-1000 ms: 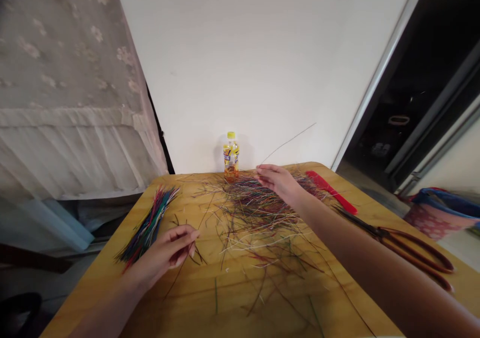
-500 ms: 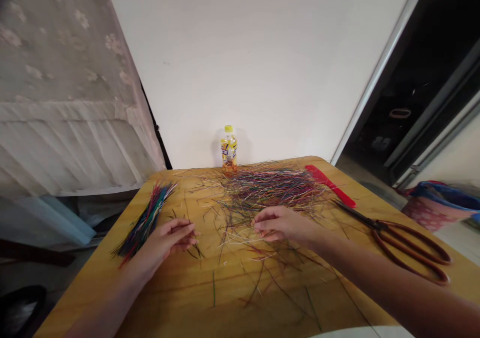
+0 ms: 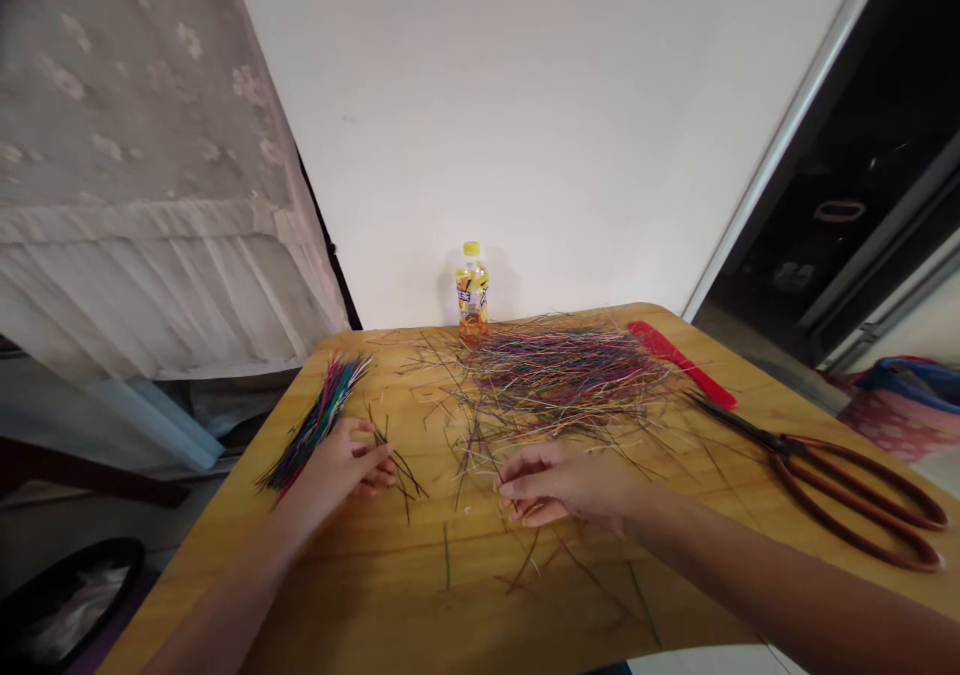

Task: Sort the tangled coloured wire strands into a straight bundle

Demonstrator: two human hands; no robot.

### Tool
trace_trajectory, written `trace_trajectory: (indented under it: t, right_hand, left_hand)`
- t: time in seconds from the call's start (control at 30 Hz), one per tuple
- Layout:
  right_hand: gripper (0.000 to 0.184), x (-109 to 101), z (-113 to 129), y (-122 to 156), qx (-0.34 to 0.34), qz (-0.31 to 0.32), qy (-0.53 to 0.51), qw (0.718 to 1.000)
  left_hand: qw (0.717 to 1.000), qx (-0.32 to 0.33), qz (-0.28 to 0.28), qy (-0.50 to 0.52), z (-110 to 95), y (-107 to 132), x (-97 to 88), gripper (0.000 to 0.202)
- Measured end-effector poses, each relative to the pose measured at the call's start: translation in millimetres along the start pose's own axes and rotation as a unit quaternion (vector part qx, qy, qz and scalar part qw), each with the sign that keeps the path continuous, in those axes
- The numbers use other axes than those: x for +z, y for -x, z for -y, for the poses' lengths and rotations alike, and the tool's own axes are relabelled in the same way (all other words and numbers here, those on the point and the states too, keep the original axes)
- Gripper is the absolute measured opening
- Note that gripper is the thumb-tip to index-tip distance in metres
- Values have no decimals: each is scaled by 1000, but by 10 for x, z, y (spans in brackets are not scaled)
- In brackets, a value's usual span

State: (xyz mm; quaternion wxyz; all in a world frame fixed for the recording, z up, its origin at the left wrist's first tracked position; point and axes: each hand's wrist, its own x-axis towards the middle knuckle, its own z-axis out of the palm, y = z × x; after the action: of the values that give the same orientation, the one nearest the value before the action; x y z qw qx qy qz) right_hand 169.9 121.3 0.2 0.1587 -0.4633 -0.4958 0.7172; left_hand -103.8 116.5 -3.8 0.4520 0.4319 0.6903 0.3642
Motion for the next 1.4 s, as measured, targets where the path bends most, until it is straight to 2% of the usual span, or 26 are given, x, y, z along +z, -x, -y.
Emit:
trace_trajectory:
  t: [0.07,0.1,0.17,0.23,0.3,0.4,0.47,0.53,0.8,1.03,1.27,1.33,1.4]
  right_hand:
    - [22,31,-2,4,1,9,-10,1000]
    - [22,45,-2,8,0,13,-18,1000]
    - [22,78,1,17,-1,16,-30,999]
    - [22,121,5,27,-8,19,-35,999]
    - [20,182,12,30,-17,25,-36,999]
    - [20,302,26,7,-12,41,-34,998]
    - [24,387,34,-24,1,58,-30,998]
    - [29,469,37,-54,9,74,-26,997]
    - [35,753,-123,-98,-42,89,-28,995]
    - [30,766,-273,-44,-54,64,-16,996]
    - [33,761,-268,26,-34,53,12,998]
    - [31,750,-195,64,-31,56,42,997]
    - [27,720,-77,82,-52,51,113,991]
  left_hand:
    - [999,13,-8,-33,9,0,-13,55]
    - [997,44,-24,-60,8,5,-22,58]
    - [982,140,-55,-112,-6,25,-27,53]
    - [969,217,-30,-111,-28,55,-5,42]
    - [973,219,48,-51,-51,91,47,42]
    - [971,182,150,37,-78,140,138,52]
    - [965,176,185,67,-87,162,178,51]
    - [964,166,195,77,-92,173,189,42]
    - [987,58,132,72,-102,114,55,32]
    - [993,15,109,30,-77,19,-29,22]
    - [997,27,65,-25,-22,-54,-28,17]
    - [996,43,18,-73,-3,-74,-30,17]
    - [988,69,-39,-132,6,-87,-55,31]
